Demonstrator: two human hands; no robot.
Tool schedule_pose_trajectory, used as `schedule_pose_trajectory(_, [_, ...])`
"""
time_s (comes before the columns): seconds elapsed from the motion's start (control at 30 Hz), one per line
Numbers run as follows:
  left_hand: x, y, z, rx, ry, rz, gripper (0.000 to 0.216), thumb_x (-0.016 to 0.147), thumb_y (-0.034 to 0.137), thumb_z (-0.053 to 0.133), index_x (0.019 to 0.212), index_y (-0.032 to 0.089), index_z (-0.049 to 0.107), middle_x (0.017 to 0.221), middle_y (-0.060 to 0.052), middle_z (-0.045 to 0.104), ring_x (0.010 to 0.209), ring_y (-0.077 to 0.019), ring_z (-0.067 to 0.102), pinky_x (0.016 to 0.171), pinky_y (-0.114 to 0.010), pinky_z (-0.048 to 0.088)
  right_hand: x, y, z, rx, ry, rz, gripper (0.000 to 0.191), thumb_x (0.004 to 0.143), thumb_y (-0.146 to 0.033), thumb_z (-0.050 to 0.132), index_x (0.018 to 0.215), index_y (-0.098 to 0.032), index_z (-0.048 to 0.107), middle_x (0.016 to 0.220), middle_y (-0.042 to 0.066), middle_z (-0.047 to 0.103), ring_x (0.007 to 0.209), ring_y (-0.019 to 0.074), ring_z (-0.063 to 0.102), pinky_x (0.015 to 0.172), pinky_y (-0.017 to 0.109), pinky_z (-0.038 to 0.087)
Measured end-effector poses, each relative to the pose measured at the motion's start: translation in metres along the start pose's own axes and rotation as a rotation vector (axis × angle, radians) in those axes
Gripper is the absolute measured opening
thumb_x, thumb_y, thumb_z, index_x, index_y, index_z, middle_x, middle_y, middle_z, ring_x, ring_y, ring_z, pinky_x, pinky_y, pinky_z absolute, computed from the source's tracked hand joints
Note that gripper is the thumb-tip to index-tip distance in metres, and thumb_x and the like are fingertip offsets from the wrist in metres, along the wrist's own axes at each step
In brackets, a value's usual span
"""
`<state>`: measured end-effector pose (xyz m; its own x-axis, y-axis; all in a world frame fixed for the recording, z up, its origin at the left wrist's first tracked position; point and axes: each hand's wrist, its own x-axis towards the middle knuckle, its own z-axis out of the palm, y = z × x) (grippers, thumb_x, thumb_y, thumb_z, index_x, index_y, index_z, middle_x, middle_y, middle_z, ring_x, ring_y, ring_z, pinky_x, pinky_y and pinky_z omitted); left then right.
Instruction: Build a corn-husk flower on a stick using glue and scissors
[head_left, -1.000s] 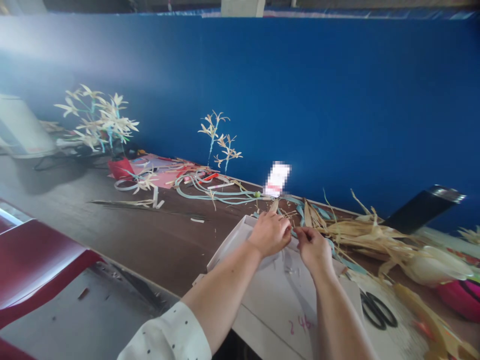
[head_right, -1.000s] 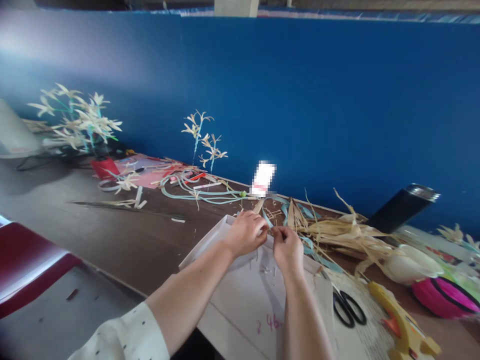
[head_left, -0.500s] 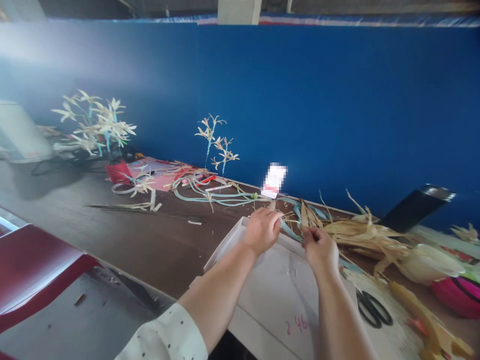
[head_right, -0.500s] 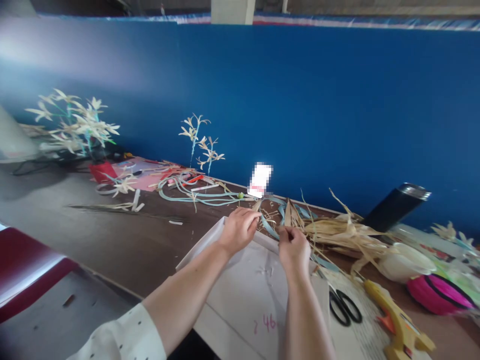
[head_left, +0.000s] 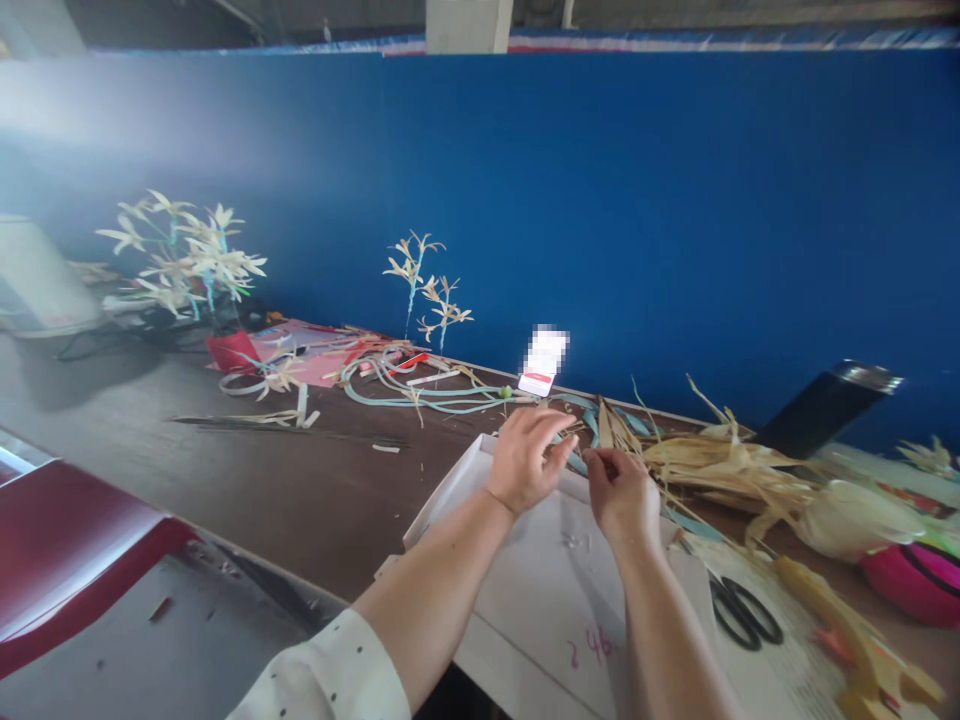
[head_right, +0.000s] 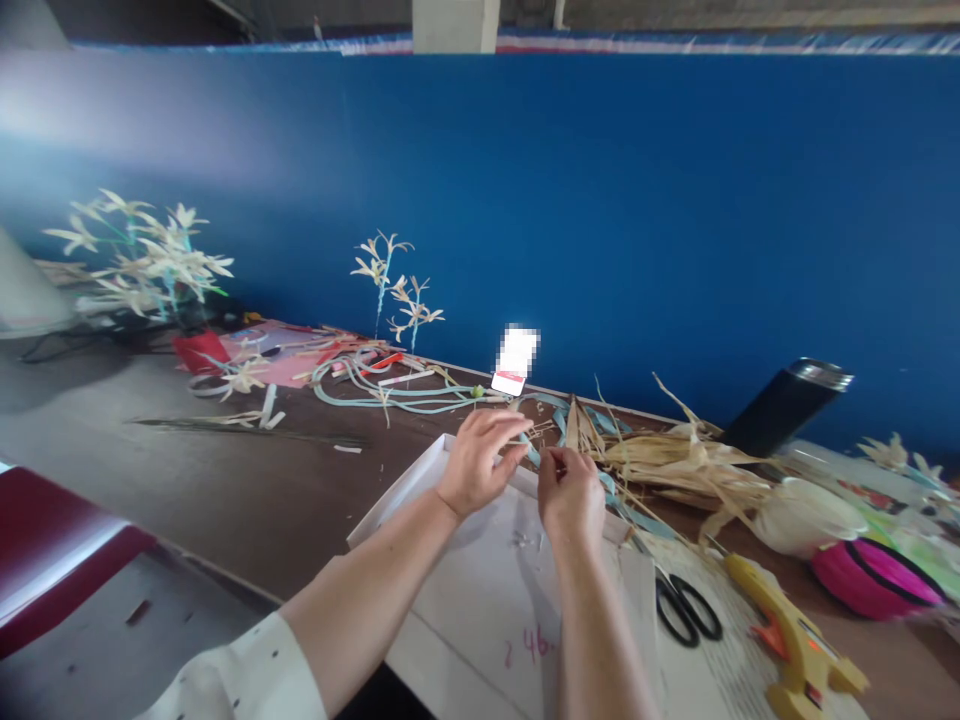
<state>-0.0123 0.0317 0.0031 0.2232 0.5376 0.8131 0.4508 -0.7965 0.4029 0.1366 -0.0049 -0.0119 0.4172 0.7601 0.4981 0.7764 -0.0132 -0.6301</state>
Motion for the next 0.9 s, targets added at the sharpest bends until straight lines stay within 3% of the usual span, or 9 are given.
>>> schedule_pose_trajectory(0.1, [-0.002, -0.002, 0.005, 0.069, -0.2, 0.005, 0.029, 0.089, 0.038, 0.048, 0.108, 0.023, 0.065, 0.111, -0.005, 0.064, 0.104, -0.019, 0.054, 0.095, -0.035, 0.039, 0.0, 0.0, 0.001, 0.008, -0.004, -0.039, 0.04, 0.079, -0.048, 0.046, 0.085, -0.016, 0.069, 0.081, 0.01, 0.063, 0.069, 0.0206, 0.056, 0.067, 0.03, 0.039])
schedule_pose_trajectory(0.2, [-0.003, -0.007, 0.008, 0.098, -0.287, -0.082, 0.029, 0.091, 0.037, 0.045, 0.096, 0.023, 0.07, 0.095, -0.004, 0.069, 0.09, -0.0182, 0.058, 0.087, -0.033, 0.042, 0.0, 0.001, 0.001, 0.05, -0.025, -0.061, 0.04, 0.079, -0.049, 0.047, 0.085, -0.016, 0.069, 0.08, 0.009, 0.064, 0.069, 0.0201, 0.056, 0.068, 0.029, 0.04])
schedule_pose_trajectory(0.33, [-0.003, -0.013, 0.011, 0.059, -0.305, -0.109, 0.03, 0.091, 0.037, 0.045, 0.089, 0.023, 0.071, 0.083, -0.004, 0.07, 0.082, -0.0169, 0.06, 0.081, -0.03, 0.043, 0.002, 0.002, 0.0, 0.07, -0.046, -0.013, 0.043, 0.079, -0.053, 0.048, 0.087, -0.016, 0.07, 0.081, 0.009, 0.065, 0.069, 0.0201, 0.056, 0.067, 0.03, 0.04])
schedule_pose_trajectory(0.5, [-0.005, -0.015, 0.016, -0.074, -0.257, -0.181, 0.027, 0.085, 0.038, 0.054, 0.102, 0.021, 0.069, 0.097, -0.004, 0.071, 0.091, -0.0179, 0.061, 0.083, -0.028, 0.044, 0.003, -0.003, -0.004, 0.145, -0.086, 0.047, 0.047, 0.076, -0.057, 0.05, 0.086, -0.016, 0.072, 0.081, 0.01, 0.067, 0.071, 0.0217, 0.058, 0.066, 0.03, 0.041])
schedule_pose_trajectory(0.6, [-0.005, -0.013, 0.015, -0.129, -0.242, -0.259, 0.024, 0.087, 0.035, 0.051, 0.093, 0.021, 0.071, 0.092, -0.002, 0.071, 0.088, -0.0166, 0.061, 0.081, -0.026, 0.044, 0.001, -0.006, -0.004, 0.24, -0.161, 0.112, 0.048, 0.074, -0.057, 0.054, 0.088, -0.015, 0.073, 0.07, 0.008, 0.066, 0.063, 0.0196, 0.056, 0.061, 0.03, 0.041])
schedule_pose_trajectory(0.67, [-0.003, -0.013, 0.014, -0.176, -0.245, -0.322, 0.025, 0.087, 0.034, 0.05, 0.086, 0.02, 0.071, 0.086, -0.002, 0.071, 0.083, -0.0153, 0.062, 0.077, -0.024, 0.044, 0.001, -0.006, -0.004, 0.369, -0.189, 0.232, 0.05, 0.073, -0.057, 0.056, 0.095, -0.016, 0.072, 0.072, 0.007, 0.067, 0.056, 0.0167, 0.054, 0.055, 0.028, 0.042])
schedule_pose_trajectory(0.77, [-0.001, -0.015, 0.014, -0.272, -0.21, -0.478, 0.025, 0.085, 0.035, 0.051, 0.084, 0.018, 0.07, 0.081, 0.0, 0.071, 0.078, -0.0139, 0.063, 0.071, -0.022, 0.045, 0.004, -0.004, -0.003, 0.583, -0.026, 0.464, 0.053, 0.072, -0.055, 0.058, 0.109, -0.018, 0.066, 0.093, 0.008, 0.067, 0.056, 0.0131, 0.053, 0.047, 0.024, 0.042])
schedule_pose_trajectory(0.9, [-0.001, -0.02, 0.016, -0.364, -0.186, -0.609, 0.025, 0.082, 0.037, 0.053, 0.086, 0.018, 0.069, 0.08, 0.0, 0.071, 0.077, -0.0136, 0.063, 0.07, -0.022, 0.046, 0.011, 0.004, -0.003, 0.751, 0.208, 0.659, 0.049, 0.065, -0.048, 0.064, 0.103, -0.016, 0.065, 0.102, 0.009, 0.064, 0.056, 0.0098, 0.05, 0.041, 0.02, 0.037])
